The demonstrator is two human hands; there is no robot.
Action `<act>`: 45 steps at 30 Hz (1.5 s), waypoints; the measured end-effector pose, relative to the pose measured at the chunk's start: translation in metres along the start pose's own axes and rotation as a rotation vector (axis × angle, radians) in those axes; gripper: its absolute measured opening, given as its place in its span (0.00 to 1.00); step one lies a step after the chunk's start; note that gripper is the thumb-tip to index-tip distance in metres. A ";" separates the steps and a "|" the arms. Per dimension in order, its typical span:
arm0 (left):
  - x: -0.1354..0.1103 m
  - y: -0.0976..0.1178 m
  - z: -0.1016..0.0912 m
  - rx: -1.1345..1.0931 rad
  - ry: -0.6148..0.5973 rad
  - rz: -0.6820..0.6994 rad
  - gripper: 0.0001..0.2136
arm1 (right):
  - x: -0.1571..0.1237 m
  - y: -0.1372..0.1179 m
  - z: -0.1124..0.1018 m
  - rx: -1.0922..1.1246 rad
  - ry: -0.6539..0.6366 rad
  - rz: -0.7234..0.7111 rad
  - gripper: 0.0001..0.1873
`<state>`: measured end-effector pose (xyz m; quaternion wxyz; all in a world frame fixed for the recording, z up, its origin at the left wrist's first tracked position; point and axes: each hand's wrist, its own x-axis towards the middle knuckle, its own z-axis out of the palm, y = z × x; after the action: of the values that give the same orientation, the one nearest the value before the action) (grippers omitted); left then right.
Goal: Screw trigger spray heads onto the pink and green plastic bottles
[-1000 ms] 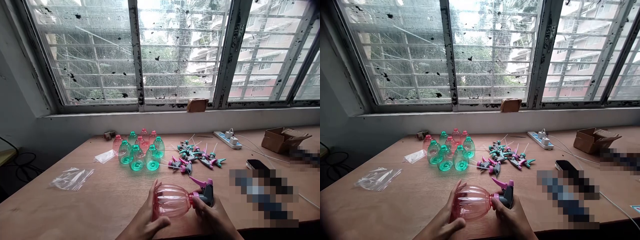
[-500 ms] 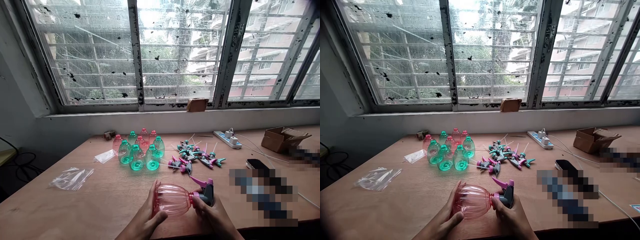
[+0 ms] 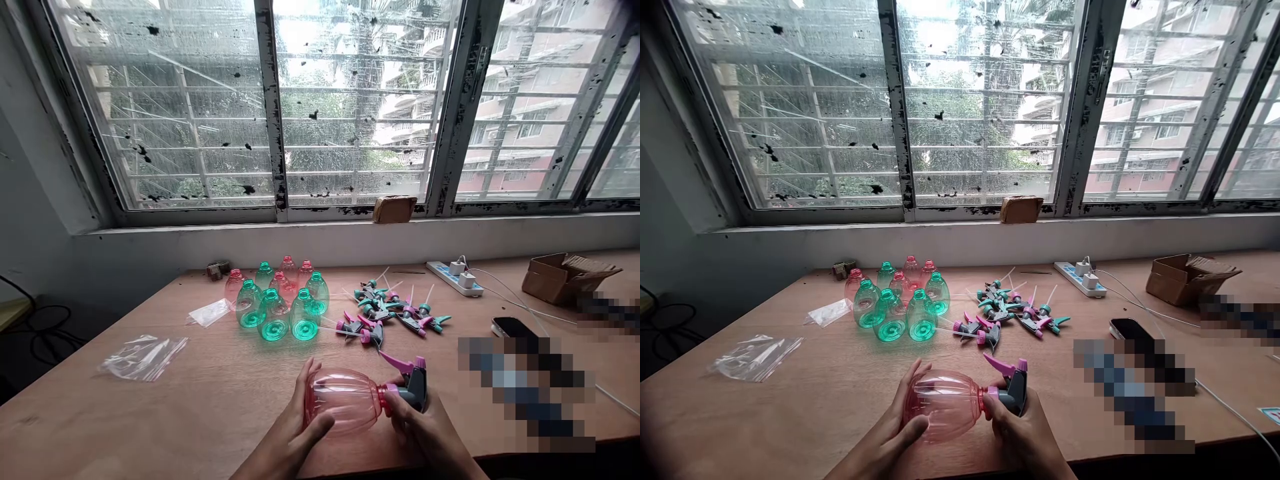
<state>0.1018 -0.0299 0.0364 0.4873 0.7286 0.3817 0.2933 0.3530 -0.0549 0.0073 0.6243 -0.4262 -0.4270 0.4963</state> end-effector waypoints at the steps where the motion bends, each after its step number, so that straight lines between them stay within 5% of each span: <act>1: 0.000 0.001 0.000 0.010 0.005 -0.008 0.43 | 0.000 0.000 0.000 -0.004 0.001 -0.002 0.22; 7: 0.000 -0.002 0.002 0.068 -0.004 0.035 0.58 | 0.000 0.000 0.000 -0.016 0.003 0.003 0.22; 12: 0.002 -0.008 0.000 -0.008 0.006 0.022 0.41 | 0.000 0.000 0.000 -0.003 -0.010 0.000 0.22; 20: -0.001 0.001 0.002 0.064 0.002 0.009 0.56 | 0.000 0.003 -0.003 -0.009 -0.001 0.011 0.22; 26: 0.007 -0.017 0.001 -0.076 0.034 0.018 0.45 | 0.001 0.002 -0.001 -0.007 0.003 0.006 0.22; 31: 0.004 -0.010 0.001 -0.010 0.034 0.009 0.42 | 0.000 0.000 -0.001 0.000 -0.002 -0.002 0.22; 37: 0.000 -0.015 0.000 0.120 -0.047 0.126 0.63 | 0.001 0.004 -0.003 -0.033 -0.013 0.000 0.23; 42: 0.004 -0.020 -0.001 0.001 -0.009 0.064 0.43 | 0.000 0.004 -0.002 -0.033 -0.007 -0.009 0.23; 45: 0.002 -0.011 0.000 0.006 -0.004 0.040 0.44 | 0.000 0.001 -0.001 -0.030 0.005 -0.002 0.23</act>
<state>0.0999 -0.0257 0.0259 0.4799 0.7382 0.3668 0.3005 0.3536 -0.0546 0.0061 0.6192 -0.4364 -0.4334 0.4882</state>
